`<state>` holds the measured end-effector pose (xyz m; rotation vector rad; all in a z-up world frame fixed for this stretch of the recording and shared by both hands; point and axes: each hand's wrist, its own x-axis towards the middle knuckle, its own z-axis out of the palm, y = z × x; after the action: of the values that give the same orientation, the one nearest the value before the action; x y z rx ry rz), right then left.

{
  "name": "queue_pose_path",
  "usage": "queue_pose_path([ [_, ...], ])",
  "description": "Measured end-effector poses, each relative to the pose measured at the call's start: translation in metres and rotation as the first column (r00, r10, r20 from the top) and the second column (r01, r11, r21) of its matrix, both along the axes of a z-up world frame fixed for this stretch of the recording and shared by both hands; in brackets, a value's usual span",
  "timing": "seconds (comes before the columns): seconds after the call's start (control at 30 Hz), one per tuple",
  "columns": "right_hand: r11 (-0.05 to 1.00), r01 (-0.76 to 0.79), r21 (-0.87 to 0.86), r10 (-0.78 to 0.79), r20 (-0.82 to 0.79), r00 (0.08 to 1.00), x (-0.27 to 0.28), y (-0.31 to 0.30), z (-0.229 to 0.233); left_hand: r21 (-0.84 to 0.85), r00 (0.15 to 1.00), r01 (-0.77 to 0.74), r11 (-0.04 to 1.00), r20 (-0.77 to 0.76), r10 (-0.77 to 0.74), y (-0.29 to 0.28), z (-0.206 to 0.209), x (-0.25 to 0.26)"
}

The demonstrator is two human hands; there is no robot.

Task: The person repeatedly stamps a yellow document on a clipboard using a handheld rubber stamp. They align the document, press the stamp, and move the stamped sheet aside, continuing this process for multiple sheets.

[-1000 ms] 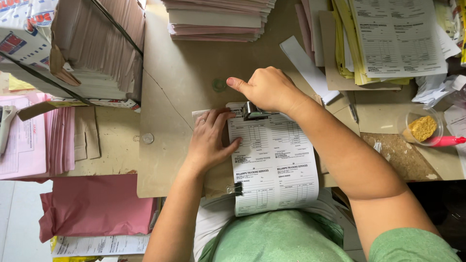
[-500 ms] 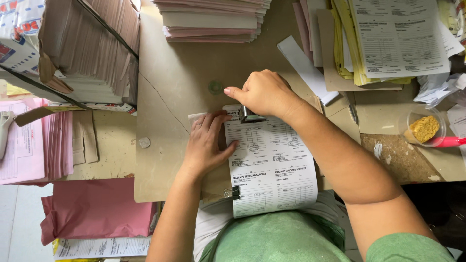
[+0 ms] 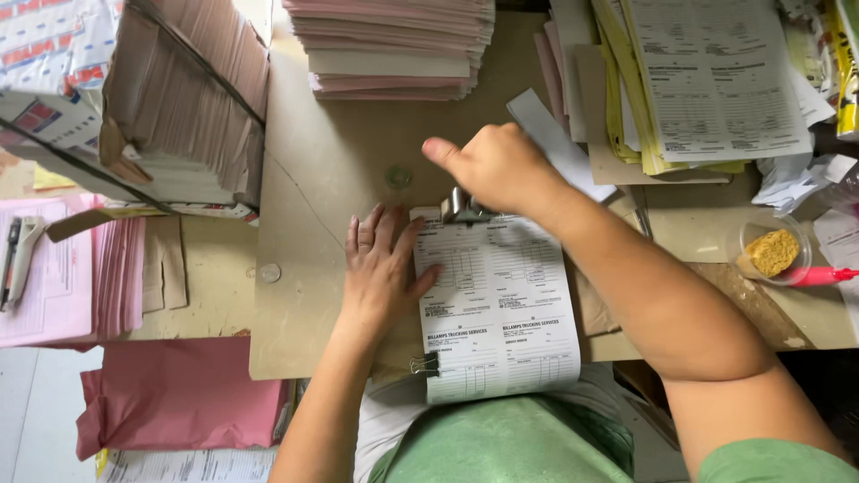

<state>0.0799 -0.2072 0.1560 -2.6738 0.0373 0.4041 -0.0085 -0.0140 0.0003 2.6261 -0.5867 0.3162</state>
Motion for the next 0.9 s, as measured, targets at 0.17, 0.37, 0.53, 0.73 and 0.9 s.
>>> queue_pose_path([
  [0.17, 1.0, -0.01, 0.007, 0.009, 0.13, 0.991, -0.011, -0.01, 0.043, 0.016, 0.999, -0.016, 1.0, -0.033, 0.016, 0.002, -0.012, -0.006],
  [0.37, 0.999, -0.032, -0.042, 0.038, 0.162, 0.986, -0.018, -0.008, 0.06, -0.022, 1.0, -0.001, 1.0, -0.021, 0.0, 0.002, -0.012, -0.003],
  [0.53, 0.994, -0.094, 0.052, 0.083, 0.187, 0.979, -0.01, -0.011, 0.036, 0.042, 0.997, -0.018, 0.999, -0.069, 0.021, 0.001, -0.007, -0.004],
  [0.73, 0.99, -0.139, 0.036, 0.13, 0.17, 0.977, -0.005, -0.004, 0.025, 0.05, 1.0, 0.014, 0.999, -0.014, -0.014, -0.004, -0.003, -0.006],
  [0.9, 0.989, -0.147, 0.02, 0.144, 0.093, 0.985, -0.002, 0.001, 0.014, -0.193, 0.987, 0.159, 0.968, 0.024, -0.157, -0.016, 0.018, -0.027],
])
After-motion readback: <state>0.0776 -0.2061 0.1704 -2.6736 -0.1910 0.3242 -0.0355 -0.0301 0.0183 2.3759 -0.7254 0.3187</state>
